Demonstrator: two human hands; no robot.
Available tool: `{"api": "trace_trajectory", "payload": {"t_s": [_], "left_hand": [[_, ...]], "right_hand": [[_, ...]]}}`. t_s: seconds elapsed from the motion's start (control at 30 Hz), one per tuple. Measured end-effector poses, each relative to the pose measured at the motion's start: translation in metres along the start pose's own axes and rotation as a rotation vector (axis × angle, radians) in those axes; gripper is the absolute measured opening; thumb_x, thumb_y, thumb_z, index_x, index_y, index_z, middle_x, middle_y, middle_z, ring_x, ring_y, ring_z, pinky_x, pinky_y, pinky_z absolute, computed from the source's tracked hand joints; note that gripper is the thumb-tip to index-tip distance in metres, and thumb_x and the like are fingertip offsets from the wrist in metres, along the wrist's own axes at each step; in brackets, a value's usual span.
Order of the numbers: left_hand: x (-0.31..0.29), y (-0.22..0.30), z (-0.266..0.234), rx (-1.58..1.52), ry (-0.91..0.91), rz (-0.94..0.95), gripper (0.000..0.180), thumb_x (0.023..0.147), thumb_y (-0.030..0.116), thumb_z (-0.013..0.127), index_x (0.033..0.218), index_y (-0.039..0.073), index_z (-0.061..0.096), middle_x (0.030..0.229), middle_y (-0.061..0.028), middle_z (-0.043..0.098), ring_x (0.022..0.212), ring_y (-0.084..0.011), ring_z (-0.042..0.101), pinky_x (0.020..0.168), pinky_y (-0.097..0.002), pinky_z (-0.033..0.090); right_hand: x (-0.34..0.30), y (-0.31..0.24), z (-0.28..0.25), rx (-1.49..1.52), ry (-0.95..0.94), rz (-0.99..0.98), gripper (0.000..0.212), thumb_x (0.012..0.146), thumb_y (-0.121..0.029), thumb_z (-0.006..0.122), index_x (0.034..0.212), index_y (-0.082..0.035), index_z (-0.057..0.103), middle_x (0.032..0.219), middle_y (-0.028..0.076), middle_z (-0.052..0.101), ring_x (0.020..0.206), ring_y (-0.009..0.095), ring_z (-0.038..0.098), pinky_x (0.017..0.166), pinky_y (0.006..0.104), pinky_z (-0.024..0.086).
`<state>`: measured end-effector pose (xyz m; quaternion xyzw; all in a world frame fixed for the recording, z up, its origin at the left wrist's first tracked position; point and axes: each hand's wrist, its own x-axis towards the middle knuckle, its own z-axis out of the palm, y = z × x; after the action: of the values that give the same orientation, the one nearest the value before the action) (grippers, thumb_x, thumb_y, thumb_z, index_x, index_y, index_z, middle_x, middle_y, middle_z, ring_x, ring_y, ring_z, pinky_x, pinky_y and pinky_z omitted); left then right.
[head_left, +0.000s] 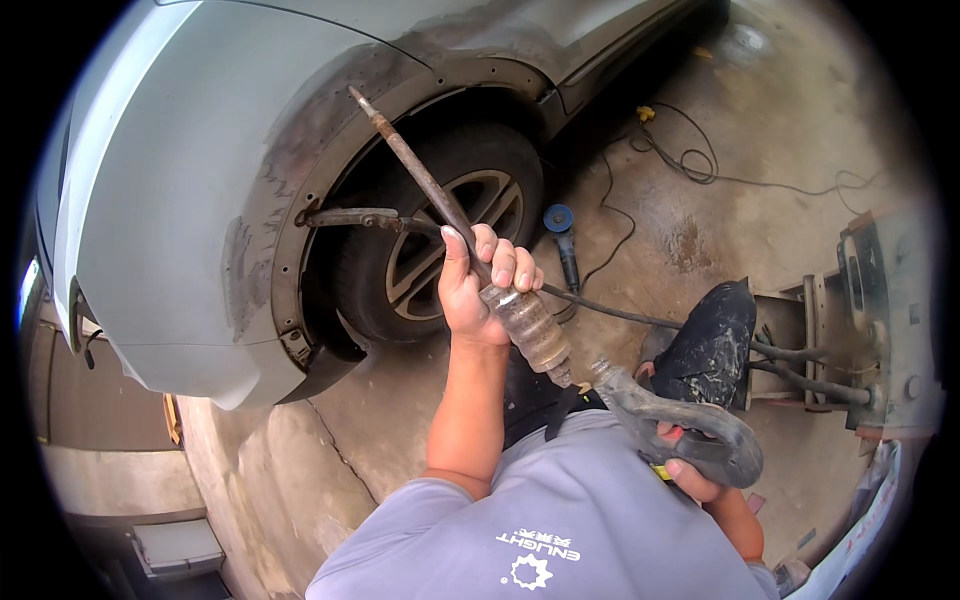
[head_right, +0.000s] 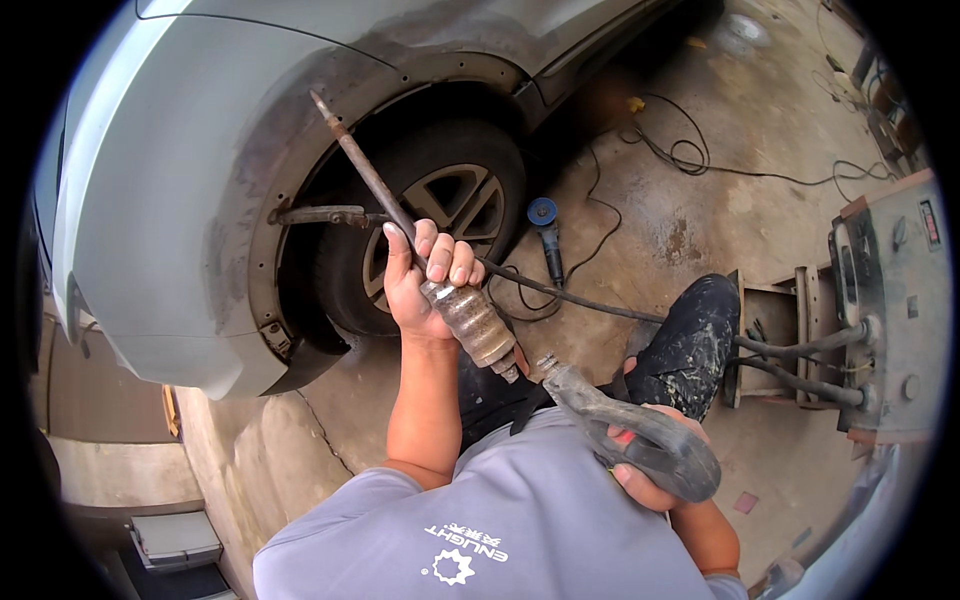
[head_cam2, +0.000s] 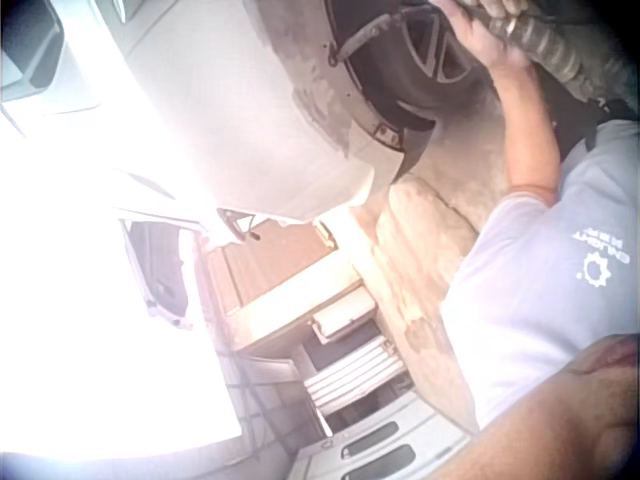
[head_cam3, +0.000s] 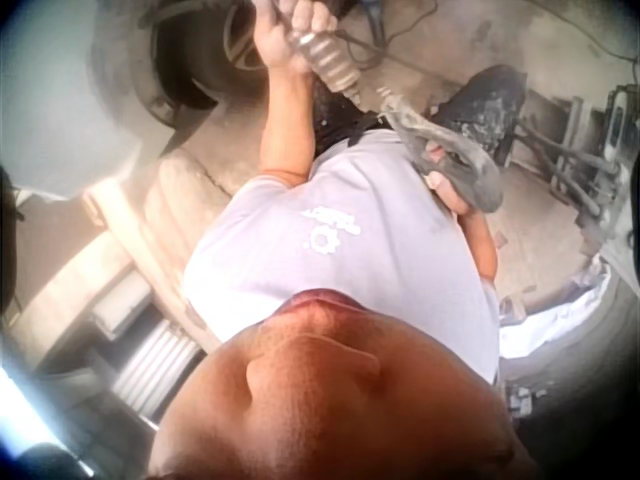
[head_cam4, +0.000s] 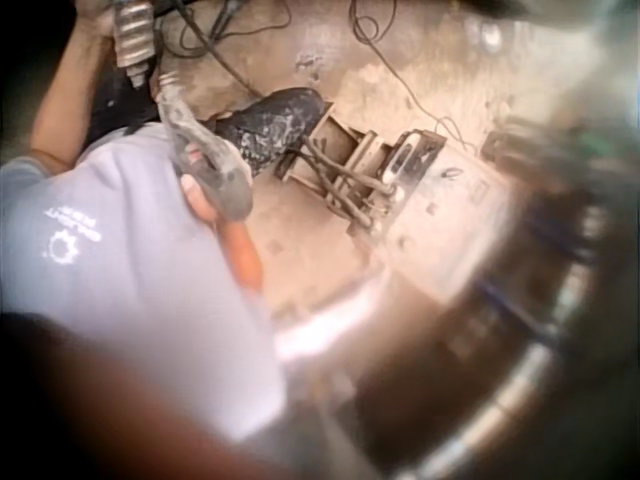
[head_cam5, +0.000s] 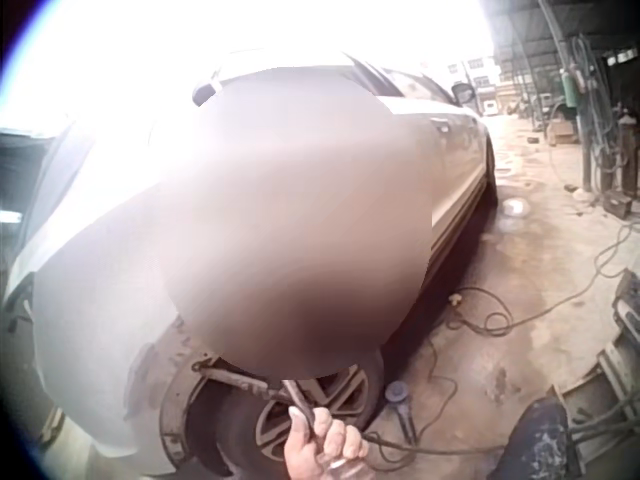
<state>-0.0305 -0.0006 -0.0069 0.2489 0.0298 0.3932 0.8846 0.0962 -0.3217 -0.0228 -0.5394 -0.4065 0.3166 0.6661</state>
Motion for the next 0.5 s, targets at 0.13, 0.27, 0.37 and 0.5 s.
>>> {"api": "trace_trajectory", "payload": {"t_s": [0.13,0.27,0.37,0.5], "left_hand": [[0.0003,0.0039,0.0021,0.013,-0.001,-0.005,0.05,0.111,0.054,0.035,0.084,0.013,0.047,0.062,-0.0022,0.052,0.062,-0.0242,0.055,0.062,-0.0398,0.049],[-0.0006,0.0061,0.0006,0.004,0.002,-0.003,0.053,0.109,0.057,0.036,0.083,0.013,0.046,0.062,-0.0046,0.053,0.064,-0.0265,0.057,0.064,-0.0399,0.047],[-0.0011,0.0086,0.0011,0.024,0.014,0.005,0.053,0.109,0.057,0.036,0.083,0.012,0.047,0.062,-0.0049,0.053,0.064,-0.0267,0.057,0.064,-0.0401,0.048],[0.0007,0.0085,-0.0006,0.062,0.015,0.001,0.053,0.109,0.058,0.037,0.084,0.012,0.048,0.064,-0.0054,0.054,0.065,-0.0275,0.057,0.065,-0.0412,0.048]], "right_hand": [[0.0007,-0.0012,-0.0029,-0.063,-0.029,-0.016,0.038,0.07,-0.013,0.076,0.105,0.002,0.069,0.099,0.014,0.073,0.087,0.026,0.072,0.08,0.0354,0.058],[0.0019,0.0003,-0.005,-0.034,-0.026,-0.005,0.039,0.07,-0.013,0.076,0.105,0.002,0.069,0.099,0.014,0.073,0.087,0.026,0.072,0.08,0.0354,0.058],[0.0021,0.0008,-0.0057,-0.046,-0.03,-0.002,0.038,0.07,-0.013,0.076,0.104,0.001,0.069,0.1,0.014,0.073,0.088,0.026,0.072,0.08,0.0355,0.058],[0.0017,-0.0011,-0.0043,-0.035,-0.008,0.011,0.035,0.07,-0.014,0.076,0.102,0.0,0.07,0.1,0.013,0.073,0.089,0.026,0.072,0.081,0.0358,0.058]]}}
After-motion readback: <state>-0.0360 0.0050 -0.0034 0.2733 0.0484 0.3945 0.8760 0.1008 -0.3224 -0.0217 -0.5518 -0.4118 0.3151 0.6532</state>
